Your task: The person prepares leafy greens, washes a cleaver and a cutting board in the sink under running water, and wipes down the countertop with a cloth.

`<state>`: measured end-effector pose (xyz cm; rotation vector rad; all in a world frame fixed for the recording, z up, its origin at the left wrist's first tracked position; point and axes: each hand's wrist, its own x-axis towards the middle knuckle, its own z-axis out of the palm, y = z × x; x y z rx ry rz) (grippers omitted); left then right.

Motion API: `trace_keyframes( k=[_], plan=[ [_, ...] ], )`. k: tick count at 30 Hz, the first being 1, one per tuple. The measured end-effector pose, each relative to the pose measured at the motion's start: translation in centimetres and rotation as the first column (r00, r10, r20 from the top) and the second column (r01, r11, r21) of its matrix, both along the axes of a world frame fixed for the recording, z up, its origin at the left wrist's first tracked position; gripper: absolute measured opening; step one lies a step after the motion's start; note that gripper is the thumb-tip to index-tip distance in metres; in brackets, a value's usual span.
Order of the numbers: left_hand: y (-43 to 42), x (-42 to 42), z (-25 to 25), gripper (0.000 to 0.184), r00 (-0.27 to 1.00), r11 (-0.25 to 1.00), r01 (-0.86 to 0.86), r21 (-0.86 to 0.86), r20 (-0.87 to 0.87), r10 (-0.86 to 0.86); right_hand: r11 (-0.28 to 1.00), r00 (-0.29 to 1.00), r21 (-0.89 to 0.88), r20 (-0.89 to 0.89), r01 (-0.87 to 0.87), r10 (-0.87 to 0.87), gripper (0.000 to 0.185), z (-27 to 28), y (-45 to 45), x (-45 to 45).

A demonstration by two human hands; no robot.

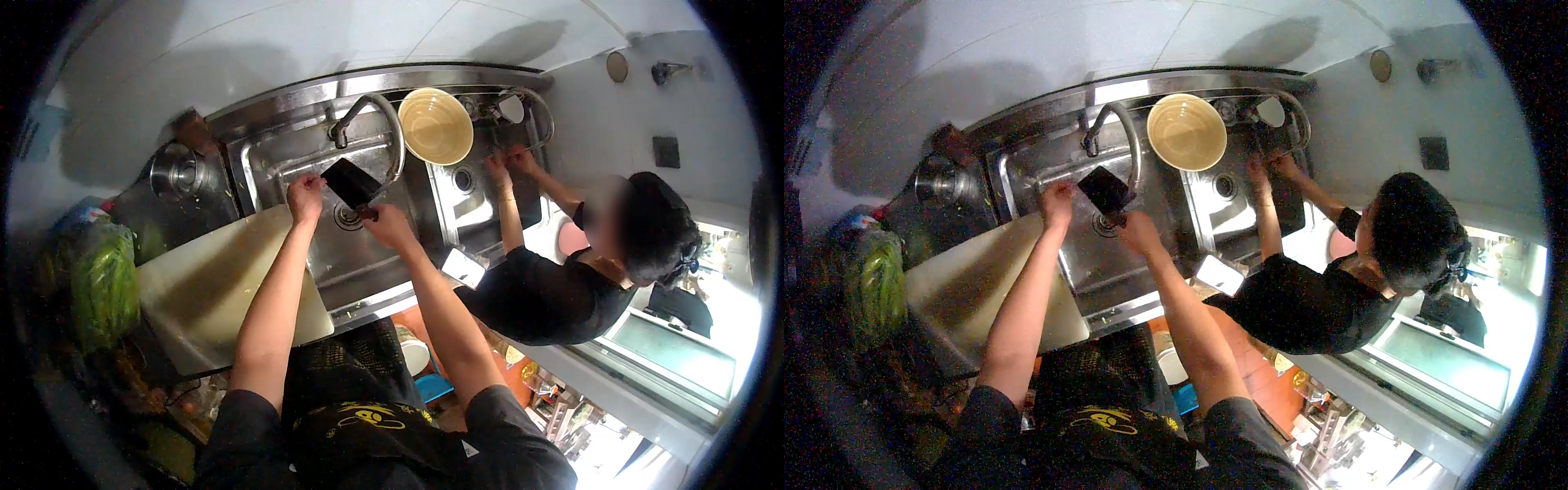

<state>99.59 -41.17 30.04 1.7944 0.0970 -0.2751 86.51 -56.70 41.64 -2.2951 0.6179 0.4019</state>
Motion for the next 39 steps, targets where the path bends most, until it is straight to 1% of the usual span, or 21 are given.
trace_keyframes(
  k=[1, 4, 7, 11, 13, 14, 16, 17, 19, 20, 22, 24, 26, 28, 29, 30, 32, 34, 36, 38, 39],
  plan=[
    [0.0, 0.1, 0.4, 0.011, 0.999, 0.996, 0.007, 0.093, 0.05, -0.012, 0.999, 0.998, -0.038, 0.055, -0.026, 0.028, 0.03, -0.9, 0.1, -0.1],
    [-0.2, 0.0, 1.8, 0.011, 0.998, 0.986, -0.038, 0.162, 0.053, 0.03, 1.0, 1.0, 0.018, 0.017, 0.004, -0.005, 0.028, -0.5, 0.6, 0.2],
    [0.4, 0.3, -2.2, 0.012, 0.984, 0.98, -0.014, 0.197, 0.179, -0.022, 1.0, 0.999, -0.001, 0.044, -0.004, 0.004, 0.029, -1.7, 0.9, 0.3],
    [-0.4, -0.3, 2.7, 0.008, 0.992, 0.953, -0.049, 0.298, 0.125, 0.011, 0.994, 0.994, 0.073, 0.077, -0.085, 0.079, 0.029, -2.4, 1.6, -1.0],
    [-1.2, -0.8, 5.8, 0.004, 0.998, 0.994, -0.006, 0.114, 0.061, -0.001, 0.997, 0.996, 0.015, -0.049, -0.072, 0.072, 0.028, -0.3, 2.7, -1.4],
    [-1.6, -1.0, 5.7, 0.004, 0.998, 0.994, -0.001, 0.113, 0.058, -0.006, 0.998, 0.996, 0.014, -0.051, -0.066, 0.067, 0.028, -0.7, 2.9, -1.9],
    [-2.6, -1.2, 5.6, 0.002, 0.997, 0.996, 0.042, -0.083, -0.065, -0.047, 0.997, 0.996, -0.009, -0.034, -0.081, 0.081, 0.028, -1.7, 3.0, -2.7],
    [-3.0, -1.3, 5.1, 0.002, 0.997, 0.996, 0.043, -0.083, -0.065, -0.049, 0.997, 0.996, -0.009, -0.034, -0.079, 0.079, 0.028, -1.3, 3.0, -2.7],
    [-3.9, -1.8, 4.3, 0.005, 0.978, 0.949, -0.029, -0.314, -0.203, -0.037, 0.998, 0.995, 0.001, -0.075, -0.06, 0.06, 0.029, -0.6, 2.8, -2.7],
    [-4.5, -2.1, 5.0, 0.005, 0.978, 0.949, -0.027, -0.314, -0.203, -0.039, 0.998, 0.996, 0.001, -0.075, -0.058, 0.058, 0.029, -0.5, 2.7, -2.7],
    [-6.3, -3.1, 7.2, 0.008, 0.944, 0.86, -0.042, -0.508, -0.302, -0.132, 1.0, 0.998, 0.018, -0.056, -0.01, 0.011, 0.029, -0.3, 2.4, -3.0],
    [-9.2, -3.7, 4.7, 0.012, 0.919, 0.838, 0.235, -0.492, -0.167, -0.356, 0.997, 0.995, 0.07, -0.087, 0.046, -0.04, 0.032, 1.4, 1.9, -2.8],
    [-12.0, -4.1, 8.2, 0.013, 0.828, 0.722, 0.113, -0.683, -0.337, -0.448, 0.988, 0.991, 0.127, -0.113, 0.086, -0.072, 0.036, 1.8, 1.3, -2.7],
    [-13.9, -4.2, 9.0, 0.011, 0.824, 0.781, 0.191, -0.595, -0.335, -0.457, 0.975, 0.982, 0.125, 0.034, 0.181, -0.187, 0.047, 0.1, 0.6, -3.5],
    [-14.9, -3.9, 9.2, 0.011, 0.915, 0.917, 0.378, -0.129, -0.096, -0.391, 0.976, 0.983, 0.134, 0.036, 0.171, -0.178, 0.047, -1.0, 0.0, -3.8],
    [-15.6, -3.5, 9.3, 0.012, 0.889, 0.856, 0.345, 0.385, 0.157, -0.429, 0.984, 0.987, 0.108, 0.057, 0.143, -0.15, 0.052, -1.9, -0.8, -4.2],
    [-13.7, -2.2, 8.4, 0.006, 0.782, 0.824, 0.436, 0.361, 0.301, -0.546, 0.989, 0.988, 0.076, 0.069, 0.13, -0.135, 0.058, -2.0, -1.3, -5.0],
    [-11.4, -1.4, 10.3, 0.012, 0.704, 0.912, 0.286, 0.295, 0.581, -0.409, 0.975, 0.979, 0.096, -0.031, 0.203, -0.2, 0.055, 0.4, -2.3, -4.1],
    [-9.9, -0.2, 7.9, 0.018, 0.878, 0.944, 0.209, 0.255, 0.376, -0.296, 0.937, 0.955, 0.183, -0.035, 0.297, -0.296, 0.05, 0.2, -2.8, -4.0],
    [-7.0, 1.3, 6.3, 0.023, 0.948, 0.956, 0.212, 0.204, 0.196, -0.252, 0.942, 0.967, 0.217, -0.065, 0.256, -0.248, 0.045, 0.5, -3.0, -3.3],
    [-6.0, 1.6, 7.5, 0.023, 0.947, 0.955, 0.213, 0.206, 0.196, -0.254, 0.941, 0.966, 0.219, -0.064, 0.258, -0.25, 0.045, 0.5, -2.8, -2.9]
  ],
)
